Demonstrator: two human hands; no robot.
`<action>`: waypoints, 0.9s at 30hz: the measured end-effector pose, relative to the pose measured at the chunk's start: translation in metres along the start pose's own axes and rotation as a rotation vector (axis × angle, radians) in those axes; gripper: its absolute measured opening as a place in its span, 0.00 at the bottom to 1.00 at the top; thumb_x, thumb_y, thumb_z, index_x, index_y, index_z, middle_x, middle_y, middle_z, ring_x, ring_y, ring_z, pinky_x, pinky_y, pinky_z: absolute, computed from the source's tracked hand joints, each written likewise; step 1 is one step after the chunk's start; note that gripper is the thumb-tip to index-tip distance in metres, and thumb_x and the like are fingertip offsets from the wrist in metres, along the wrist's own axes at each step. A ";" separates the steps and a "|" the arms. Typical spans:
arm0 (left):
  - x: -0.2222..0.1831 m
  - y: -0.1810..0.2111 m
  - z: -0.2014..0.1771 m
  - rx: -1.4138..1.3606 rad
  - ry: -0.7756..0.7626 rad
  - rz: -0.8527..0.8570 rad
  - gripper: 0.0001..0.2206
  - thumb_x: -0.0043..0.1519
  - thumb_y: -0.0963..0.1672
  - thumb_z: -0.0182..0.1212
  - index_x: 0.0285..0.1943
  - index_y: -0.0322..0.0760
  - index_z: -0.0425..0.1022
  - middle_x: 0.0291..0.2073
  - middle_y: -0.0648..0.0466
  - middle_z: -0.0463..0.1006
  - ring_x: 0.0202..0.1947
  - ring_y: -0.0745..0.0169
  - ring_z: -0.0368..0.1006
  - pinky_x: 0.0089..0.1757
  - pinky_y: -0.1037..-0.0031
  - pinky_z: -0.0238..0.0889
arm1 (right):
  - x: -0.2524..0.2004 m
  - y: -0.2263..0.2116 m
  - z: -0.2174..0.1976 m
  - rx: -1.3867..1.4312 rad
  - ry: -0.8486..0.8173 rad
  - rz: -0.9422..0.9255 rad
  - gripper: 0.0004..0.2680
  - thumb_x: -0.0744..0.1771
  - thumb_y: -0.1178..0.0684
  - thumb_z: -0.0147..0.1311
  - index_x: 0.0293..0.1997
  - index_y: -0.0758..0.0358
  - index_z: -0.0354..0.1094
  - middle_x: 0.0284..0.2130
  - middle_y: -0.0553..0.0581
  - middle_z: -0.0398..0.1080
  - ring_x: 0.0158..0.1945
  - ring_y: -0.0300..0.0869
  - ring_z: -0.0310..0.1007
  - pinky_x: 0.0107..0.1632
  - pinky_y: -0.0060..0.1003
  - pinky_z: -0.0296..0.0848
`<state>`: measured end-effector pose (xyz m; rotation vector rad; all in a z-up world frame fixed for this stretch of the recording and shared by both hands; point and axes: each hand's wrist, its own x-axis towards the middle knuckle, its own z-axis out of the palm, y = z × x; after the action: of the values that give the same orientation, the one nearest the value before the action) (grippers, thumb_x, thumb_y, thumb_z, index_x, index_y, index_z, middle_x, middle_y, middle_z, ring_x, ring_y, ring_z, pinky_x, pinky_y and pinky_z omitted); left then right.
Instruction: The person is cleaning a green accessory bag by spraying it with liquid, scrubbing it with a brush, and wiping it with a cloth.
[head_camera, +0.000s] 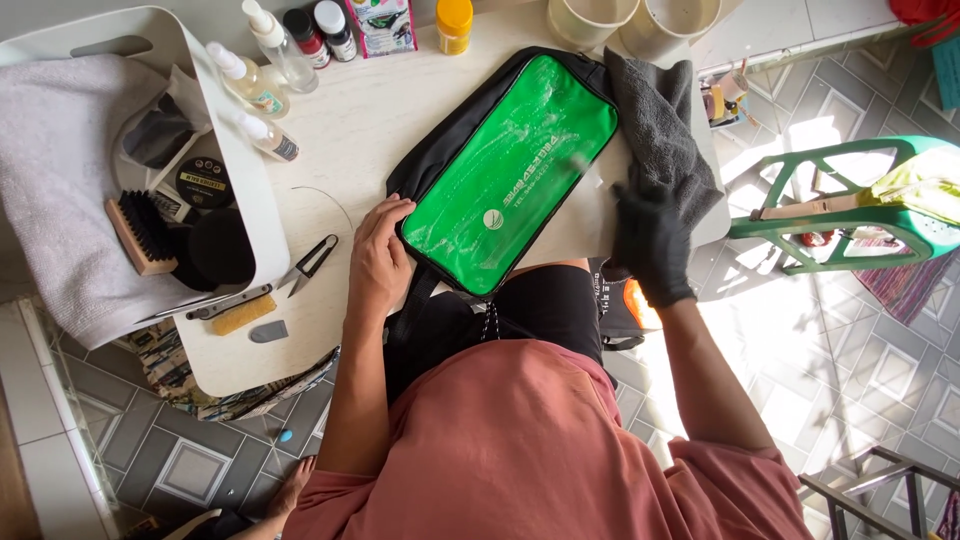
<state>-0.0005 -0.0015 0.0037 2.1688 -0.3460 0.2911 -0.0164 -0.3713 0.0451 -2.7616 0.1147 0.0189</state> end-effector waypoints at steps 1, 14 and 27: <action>-0.002 -0.001 0.000 0.000 0.000 0.000 0.25 0.59 0.31 0.40 0.59 0.39 0.75 0.54 0.51 0.78 0.61 0.44 0.71 0.56 0.56 0.63 | -0.006 -0.015 -0.007 0.064 -0.046 -0.061 0.15 0.67 0.55 0.52 0.62 0.53 0.72 0.48 0.71 0.68 0.44 0.75 0.73 0.44 0.69 0.74; 0.001 0.003 0.001 0.007 0.001 -0.004 0.24 0.59 0.31 0.40 0.60 0.38 0.75 0.54 0.50 0.77 0.61 0.43 0.71 0.56 0.55 0.63 | -0.016 0.043 0.037 -0.064 0.059 0.030 0.11 0.70 0.44 0.54 0.60 0.36 0.75 0.48 0.54 0.71 0.39 0.60 0.78 0.37 0.54 0.78; 0.000 0.004 0.000 0.014 -0.007 0.002 0.24 0.59 0.31 0.41 0.60 0.37 0.75 0.54 0.49 0.78 0.61 0.43 0.71 0.57 0.54 0.63 | 0.002 -0.018 -0.039 0.027 0.002 0.028 0.14 0.68 0.52 0.54 0.61 0.49 0.73 0.46 0.68 0.71 0.43 0.70 0.75 0.44 0.63 0.76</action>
<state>-0.0022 -0.0039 0.0062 2.1840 -0.3507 0.2876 -0.0126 -0.3697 0.0882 -2.7334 0.1532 0.0214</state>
